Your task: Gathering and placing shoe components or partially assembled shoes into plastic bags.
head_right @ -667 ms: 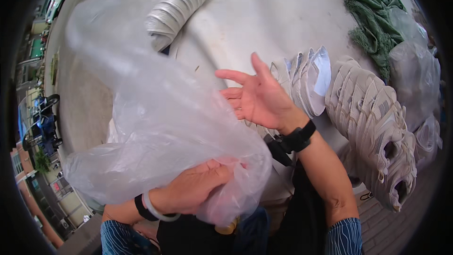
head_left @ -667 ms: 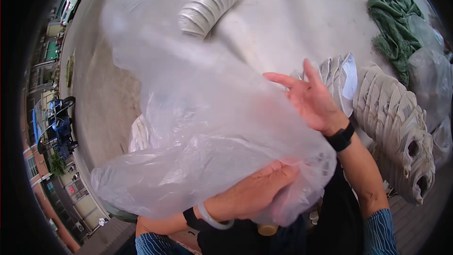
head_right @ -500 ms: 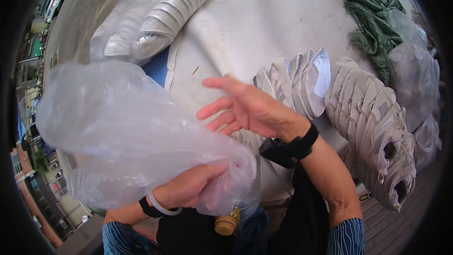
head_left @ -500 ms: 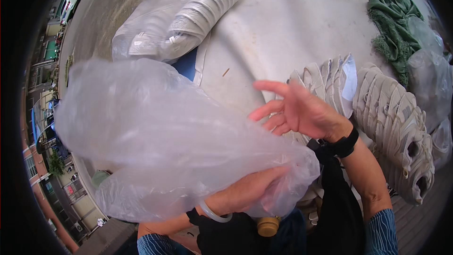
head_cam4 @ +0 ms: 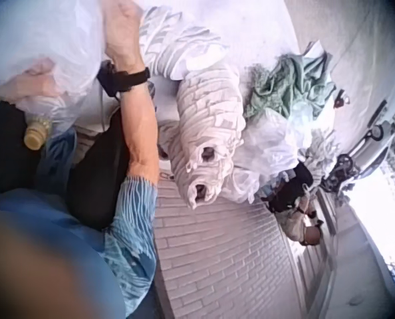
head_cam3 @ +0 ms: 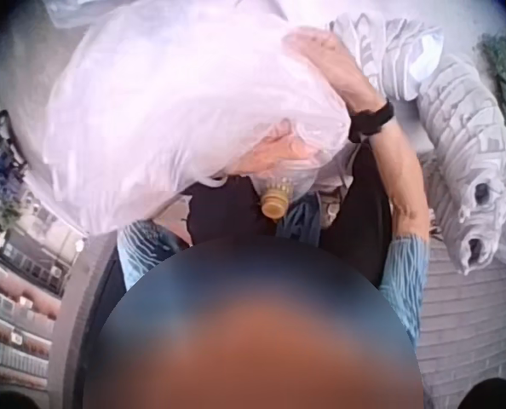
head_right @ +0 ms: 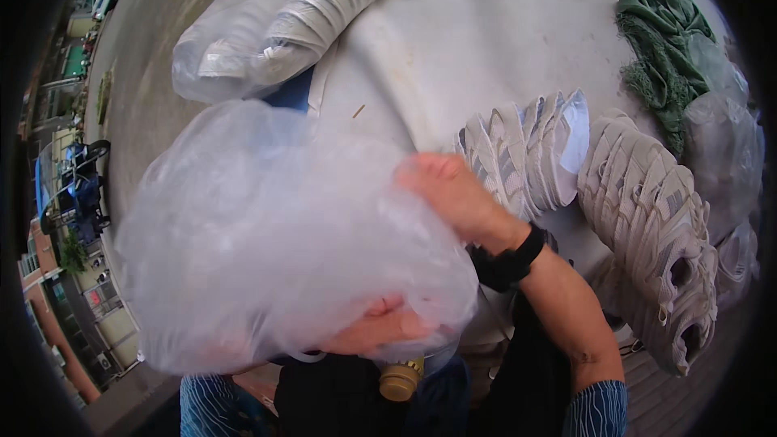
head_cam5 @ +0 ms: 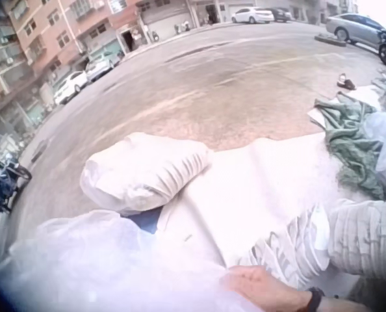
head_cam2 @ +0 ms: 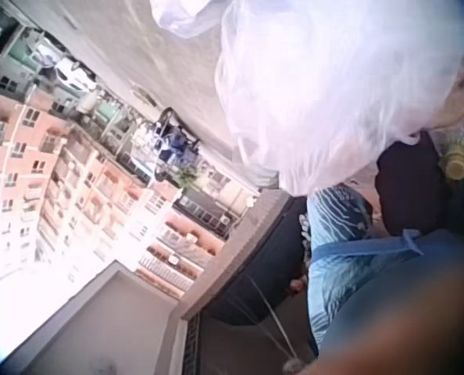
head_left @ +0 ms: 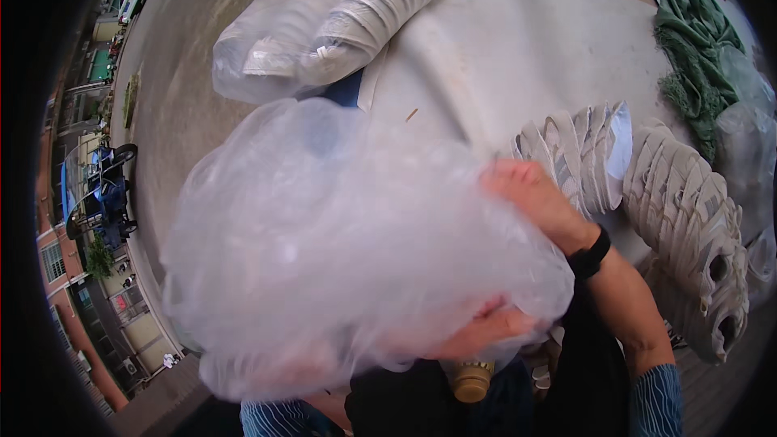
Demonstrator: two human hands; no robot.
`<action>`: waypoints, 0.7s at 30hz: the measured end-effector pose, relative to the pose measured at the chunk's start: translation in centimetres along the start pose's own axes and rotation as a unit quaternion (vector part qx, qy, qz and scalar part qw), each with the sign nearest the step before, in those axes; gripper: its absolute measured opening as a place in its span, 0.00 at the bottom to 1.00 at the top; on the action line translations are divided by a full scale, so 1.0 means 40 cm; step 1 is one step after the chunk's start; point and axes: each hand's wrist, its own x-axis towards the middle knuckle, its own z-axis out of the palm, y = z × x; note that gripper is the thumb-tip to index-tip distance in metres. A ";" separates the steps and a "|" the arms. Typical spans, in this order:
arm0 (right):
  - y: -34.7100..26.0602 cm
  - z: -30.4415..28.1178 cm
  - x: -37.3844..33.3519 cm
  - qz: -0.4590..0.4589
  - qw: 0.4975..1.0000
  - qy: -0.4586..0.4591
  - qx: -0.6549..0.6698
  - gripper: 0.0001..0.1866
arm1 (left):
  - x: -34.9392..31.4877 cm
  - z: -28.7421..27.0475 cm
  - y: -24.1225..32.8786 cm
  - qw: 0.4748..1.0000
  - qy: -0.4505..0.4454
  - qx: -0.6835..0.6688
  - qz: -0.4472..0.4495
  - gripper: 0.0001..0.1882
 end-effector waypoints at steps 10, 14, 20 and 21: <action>0.028 -0.324 0.048 -0.096 0.930 0.342 0.096 0.09 | -0.011 -0.129 -0.014 0.916 0.110 0.374 -0.096 0.11; -0.027 -0.282 0.042 -0.109 0.908 0.284 0.289 0.12 | -0.050 -0.191 -0.106 0.877 0.083 0.472 0.033 0.08; -0.072 -0.305 -0.003 -0.200 0.896 0.300 0.261 0.11 | -0.086 -0.199 -0.067 0.935 0.243 0.253 -0.049 0.11; -0.098 -0.304 -0.015 -0.244 0.892 0.291 0.247 0.11 | -0.096 -0.203 -0.065 0.938 0.236 0.250 -0.051 0.11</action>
